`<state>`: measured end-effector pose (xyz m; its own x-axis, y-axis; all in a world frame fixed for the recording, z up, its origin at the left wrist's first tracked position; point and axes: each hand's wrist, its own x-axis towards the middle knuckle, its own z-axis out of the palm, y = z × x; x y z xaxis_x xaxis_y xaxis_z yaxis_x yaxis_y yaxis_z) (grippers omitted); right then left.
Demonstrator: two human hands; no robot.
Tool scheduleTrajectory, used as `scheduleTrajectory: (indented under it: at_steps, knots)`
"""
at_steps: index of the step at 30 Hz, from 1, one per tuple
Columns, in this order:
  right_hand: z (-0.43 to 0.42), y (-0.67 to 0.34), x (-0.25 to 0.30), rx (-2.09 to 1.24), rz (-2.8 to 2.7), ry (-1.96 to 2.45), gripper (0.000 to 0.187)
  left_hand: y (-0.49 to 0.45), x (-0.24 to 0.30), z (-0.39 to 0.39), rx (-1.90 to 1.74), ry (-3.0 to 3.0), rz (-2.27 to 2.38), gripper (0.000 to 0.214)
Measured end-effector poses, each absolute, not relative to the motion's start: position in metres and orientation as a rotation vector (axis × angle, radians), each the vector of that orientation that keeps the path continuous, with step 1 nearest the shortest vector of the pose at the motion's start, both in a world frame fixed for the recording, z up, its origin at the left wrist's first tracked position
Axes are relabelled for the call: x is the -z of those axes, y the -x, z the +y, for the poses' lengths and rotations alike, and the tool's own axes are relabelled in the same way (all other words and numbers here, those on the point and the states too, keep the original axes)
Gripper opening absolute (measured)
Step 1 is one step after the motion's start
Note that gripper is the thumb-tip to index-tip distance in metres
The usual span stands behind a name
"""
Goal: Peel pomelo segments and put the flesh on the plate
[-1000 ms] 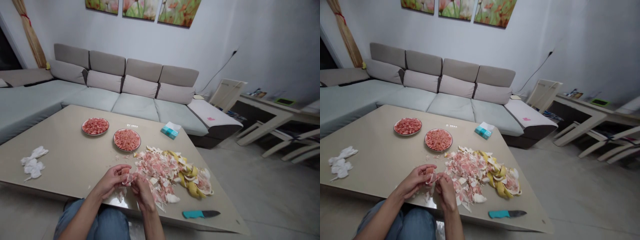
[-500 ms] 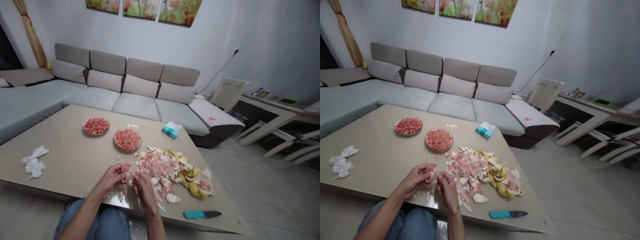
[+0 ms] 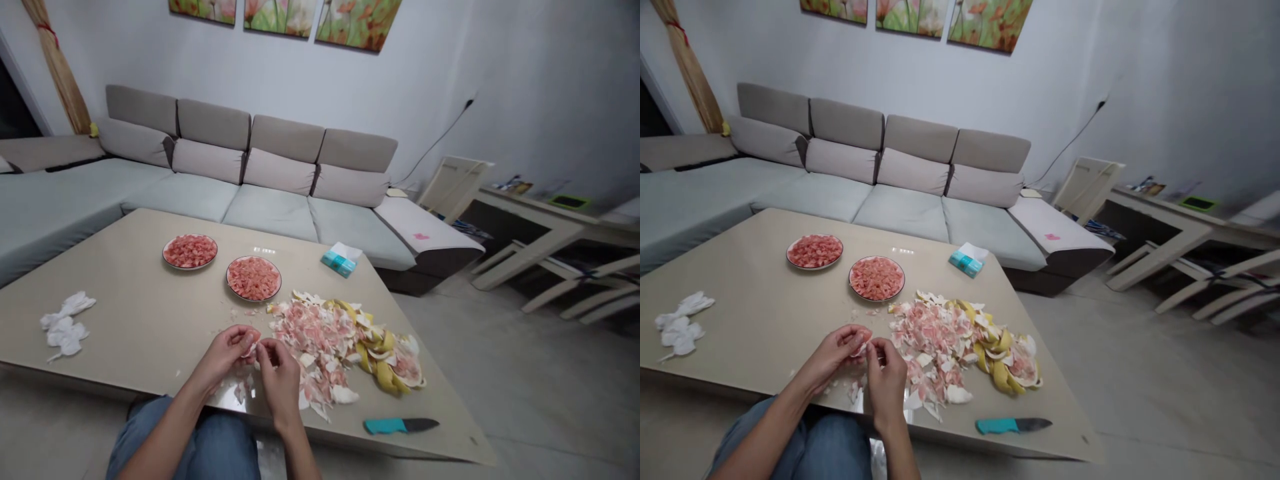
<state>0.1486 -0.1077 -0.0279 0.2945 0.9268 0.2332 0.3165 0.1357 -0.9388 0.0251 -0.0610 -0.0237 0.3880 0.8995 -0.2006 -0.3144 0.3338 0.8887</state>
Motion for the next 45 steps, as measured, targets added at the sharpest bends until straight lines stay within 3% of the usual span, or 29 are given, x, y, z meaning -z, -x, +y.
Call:
scheduleTrajectory:
  at_steps: [13, 19, 26, 31, 34, 37, 42, 45]
  knots:
    - [-0.112, -0.156, 0.025, -0.392, -1.446, 1.515, 0.016, -0.026, 0.027, -0.062, -0.873, -0.86, 0.804, 0.039]
    - [-0.111, -0.215, 0.029, -0.045, -1.304, 1.686, 0.018, -0.01, 0.022, -0.055, -0.883, -0.738, 0.762, 0.031]
    - [-0.111, -0.247, 0.051, 0.046, -1.541, 1.681, 0.028, -0.011, 0.018, -0.06, -0.791, -0.811, 0.767, 0.031]
    - [-0.112, -0.233, 0.051, 0.024, -1.535, 1.784, 0.017, -0.015, 0.019, -0.058, -0.897, -1.094, 0.884, 0.026]
    - [-0.111, -0.228, 0.048, 0.013, -1.496, 1.849, 0.019, -0.016, 0.022, -0.056, -0.938, -1.203, 0.893, 0.019]
    - [-0.109, -0.225, 0.048, -0.112, -1.478, 1.807, 0.007, -0.018, 0.026, -0.055, -0.948, -1.249, 0.893, 0.017]
    - [-0.109, -0.214, 0.044, -0.373, -1.556, 1.552, 0.024, -0.02, 0.035, -0.054, -0.99, -1.425, 0.903, 0.011]
    - [-0.109, -0.204, 0.039, -0.398, -1.547, 1.489, 0.024, -0.02, 0.034, -0.055, -1.019, -1.564, 0.92, 0.007]
